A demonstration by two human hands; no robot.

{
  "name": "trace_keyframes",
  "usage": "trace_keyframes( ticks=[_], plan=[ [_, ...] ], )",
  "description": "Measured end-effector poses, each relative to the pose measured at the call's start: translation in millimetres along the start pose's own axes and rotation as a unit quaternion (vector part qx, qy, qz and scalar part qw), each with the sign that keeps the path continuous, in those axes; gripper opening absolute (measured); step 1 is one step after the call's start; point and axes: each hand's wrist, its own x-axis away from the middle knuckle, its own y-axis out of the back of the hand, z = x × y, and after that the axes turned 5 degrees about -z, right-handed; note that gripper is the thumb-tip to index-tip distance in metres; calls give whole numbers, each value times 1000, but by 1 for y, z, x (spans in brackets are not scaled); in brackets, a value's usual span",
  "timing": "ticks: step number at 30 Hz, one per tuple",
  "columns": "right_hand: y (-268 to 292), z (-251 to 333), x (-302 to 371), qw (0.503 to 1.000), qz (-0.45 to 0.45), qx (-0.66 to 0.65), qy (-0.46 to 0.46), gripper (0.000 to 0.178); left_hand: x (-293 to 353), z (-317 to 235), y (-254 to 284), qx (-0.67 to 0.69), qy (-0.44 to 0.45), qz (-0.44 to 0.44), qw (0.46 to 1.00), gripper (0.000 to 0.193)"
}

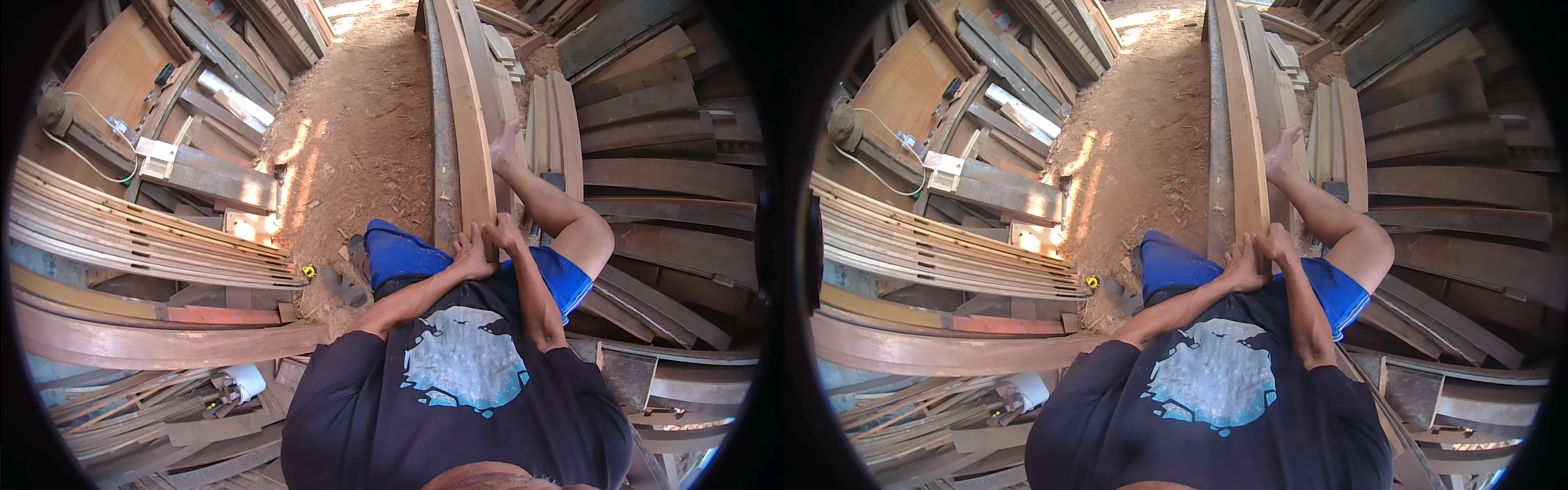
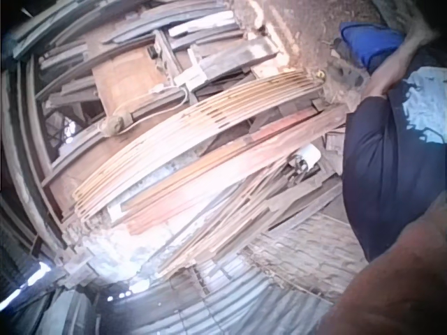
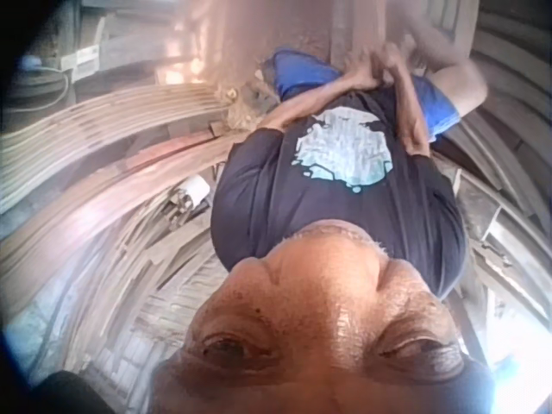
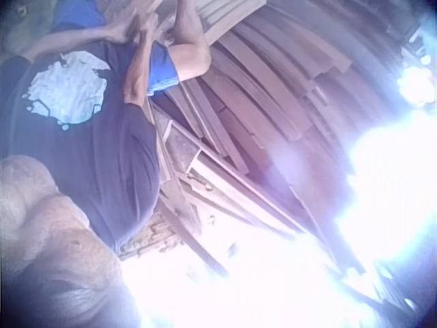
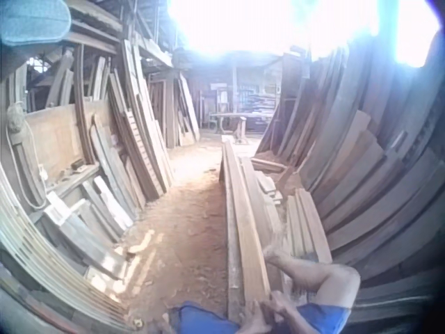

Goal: The person uses a chisel and mallet to carve a groove along a wooden plank. They repeatedly strike the chisel to remove wood, then inspect the groove and move the plank aside.

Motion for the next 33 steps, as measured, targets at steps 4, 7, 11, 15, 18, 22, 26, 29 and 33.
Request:
trace_keyframes(
  ticks=[4,7,11,15,18,22,26,29,33],
  plan=[
    [1,23,1,990,9,143,-6,50,20,11,19,-5,0,-29,1000,122],
    [27,79,16,972,-65,156,162,52,-15,71,-8,19,-74,-52,996,109],
    [106,121,60,945,-157,78,275,45,5,45,5,37,-52,-19,998,92],
    [196,141,74,928,-216,20,303,38,2,76,7,117,-83,-25,989,81],
    [240,134,34,952,-221,-27,211,44,1,98,19,165,-50,1,985,72],
    [220,61,-92,960,-193,-49,196,54,11,117,40,270,-3,5,963,62],
    [126,37,-143,981,-137,40,130,69,48,138,90,58,52,-123,989,61],
    [57,40,-163,987,-97,86,97,77,68,166,109,-88,155,-121,977,74],
    [-5,71,-174,994,-56,86,42,90,65,199,104,-94,263,-40,959,90]
  ],
)
